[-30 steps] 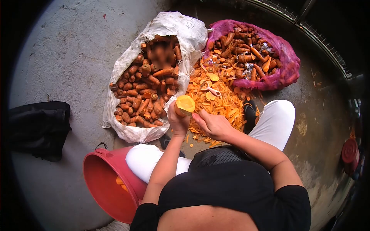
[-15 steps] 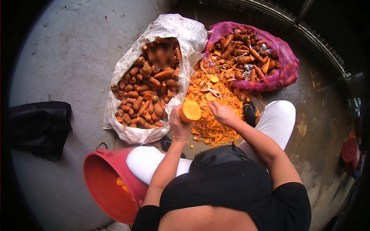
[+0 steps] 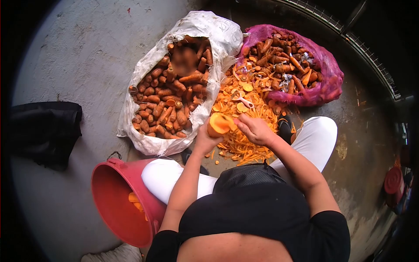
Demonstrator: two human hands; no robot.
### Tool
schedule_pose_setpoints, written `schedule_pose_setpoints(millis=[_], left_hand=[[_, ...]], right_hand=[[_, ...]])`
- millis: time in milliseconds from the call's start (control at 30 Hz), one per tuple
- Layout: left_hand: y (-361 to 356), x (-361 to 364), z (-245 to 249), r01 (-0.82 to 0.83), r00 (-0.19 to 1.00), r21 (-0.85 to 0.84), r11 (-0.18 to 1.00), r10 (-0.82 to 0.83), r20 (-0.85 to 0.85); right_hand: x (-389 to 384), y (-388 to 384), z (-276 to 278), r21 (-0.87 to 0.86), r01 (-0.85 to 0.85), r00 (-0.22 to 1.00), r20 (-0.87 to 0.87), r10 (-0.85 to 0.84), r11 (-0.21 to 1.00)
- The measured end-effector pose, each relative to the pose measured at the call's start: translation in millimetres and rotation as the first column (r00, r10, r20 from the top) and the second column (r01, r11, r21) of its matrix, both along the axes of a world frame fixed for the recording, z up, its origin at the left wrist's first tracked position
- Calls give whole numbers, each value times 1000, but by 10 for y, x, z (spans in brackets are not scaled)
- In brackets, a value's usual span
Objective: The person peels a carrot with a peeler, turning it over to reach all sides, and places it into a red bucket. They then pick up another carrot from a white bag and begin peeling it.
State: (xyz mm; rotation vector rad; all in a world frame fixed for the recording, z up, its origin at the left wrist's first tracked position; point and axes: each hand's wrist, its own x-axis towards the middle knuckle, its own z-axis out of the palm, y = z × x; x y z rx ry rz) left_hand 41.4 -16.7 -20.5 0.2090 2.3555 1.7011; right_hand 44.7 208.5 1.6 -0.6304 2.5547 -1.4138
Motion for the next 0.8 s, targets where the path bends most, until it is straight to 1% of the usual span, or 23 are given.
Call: schedule_pose_setpoints(millis=[33,67,133,200,267,300,400,467,567,667,733,800], left_hand=[[-38,17,-69,39,999,7,999,-39,20],[-63,37,-128,80,996,14,997,-80,40],[-44,57,-71,115,988,63,991,-121,98],[-29,68,13,152,975,122,981,-169,142],[-57,71,19,197,969,132,972,-213,123],[-55,67,33,219,965,138,966,-235,112],[-24,86,100,217,962,193,957,-243,122],[-19,108,115,229,948,211,950,-267,173],[-39,125,81,222,936,241,945,-276,219],[-67,116,38,227,928,227,947,-281,246],[-18,143,84,216,935,220,951,-267,235],[88,166,233,187,958,232,955,-230,174]], right_hand=[[10,-4,50,91,-51,998,-33,54,995],[29,-5,67,116,-83,994,-61,91,990],[48,6,87,171,-145,979,-116,166,975],[53,32,124,236,-167,977,-92,193,957],[55,60,222,306,-186,975,-56,213,933],[46,78,220,301,-184,976,-61,211,936],[4,124,238,287,-172,978,-67,199,942],[-3,125,294,274,-173,979,-53,194,946],[-42,126,235,328,-175,977,-55,204,928],[-107,115,119,343,-197,979,11,206,918],[-297,222,-306,411,-79,992,124,29,908],[-434,439,-573,544,-6,946,275,-172,839]])
